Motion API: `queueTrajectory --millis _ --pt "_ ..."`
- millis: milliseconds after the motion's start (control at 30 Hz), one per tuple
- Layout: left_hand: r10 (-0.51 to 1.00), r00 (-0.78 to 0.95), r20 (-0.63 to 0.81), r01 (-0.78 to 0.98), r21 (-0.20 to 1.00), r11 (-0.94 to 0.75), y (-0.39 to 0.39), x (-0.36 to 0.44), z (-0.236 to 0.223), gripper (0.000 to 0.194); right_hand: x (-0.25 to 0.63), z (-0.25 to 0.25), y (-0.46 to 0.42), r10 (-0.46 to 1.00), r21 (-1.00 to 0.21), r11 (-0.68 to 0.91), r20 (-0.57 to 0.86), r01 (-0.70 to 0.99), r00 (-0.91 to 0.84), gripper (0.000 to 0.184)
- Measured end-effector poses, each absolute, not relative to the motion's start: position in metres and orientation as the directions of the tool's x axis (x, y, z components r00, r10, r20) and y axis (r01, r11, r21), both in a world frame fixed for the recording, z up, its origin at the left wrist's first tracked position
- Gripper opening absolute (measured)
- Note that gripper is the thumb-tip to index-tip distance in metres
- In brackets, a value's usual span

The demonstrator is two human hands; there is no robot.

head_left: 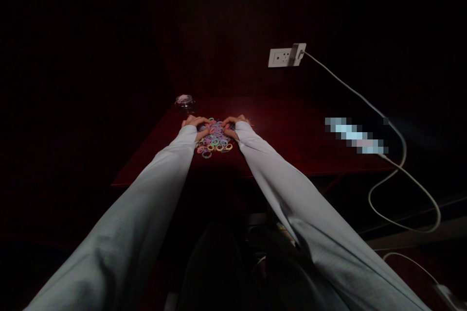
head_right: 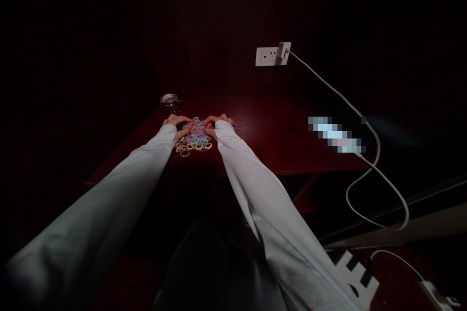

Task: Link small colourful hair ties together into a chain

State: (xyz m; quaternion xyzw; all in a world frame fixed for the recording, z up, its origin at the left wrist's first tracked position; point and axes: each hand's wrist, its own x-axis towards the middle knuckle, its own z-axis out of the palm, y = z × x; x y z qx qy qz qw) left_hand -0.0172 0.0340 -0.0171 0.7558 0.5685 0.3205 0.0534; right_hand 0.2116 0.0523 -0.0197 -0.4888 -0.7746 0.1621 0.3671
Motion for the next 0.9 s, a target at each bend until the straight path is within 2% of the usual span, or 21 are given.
queueTrajectory --millis 333,633,733,900 --pt "0.846 0.107 0.522 0.831 0.42 -0.364 0.031 -0.019 -0.019 0.024 0.212 -0.029 0.066 0.864 -0.644 0.483 0.46 0.593 -0.204 0.018" --pt "0.799 0.171 0.577 0.818 0.369 -0.442 0.025 -0.018 -0.016 0.03 0.215 -0.021 0.055 0.846 -0.572 0.508 0.471 0.644 -0.249 0.024" --pt "0.802 0.18 0.57 0.82 0.363 -0.442 0.02 -0.016 -0.012 0.03 0.213 -0.021 0.051 0.845 -0.538 0.52 0.438 0.663 -0.307 0.034" --pt "0.811 0.172 0.559 0.849 0.333 -0.41 0.014 -0.014 -0.008 0.028 0.209 -0.023 0.047 0.796 -0.476 0.605 0.383 0.638 -0.469 0.065"
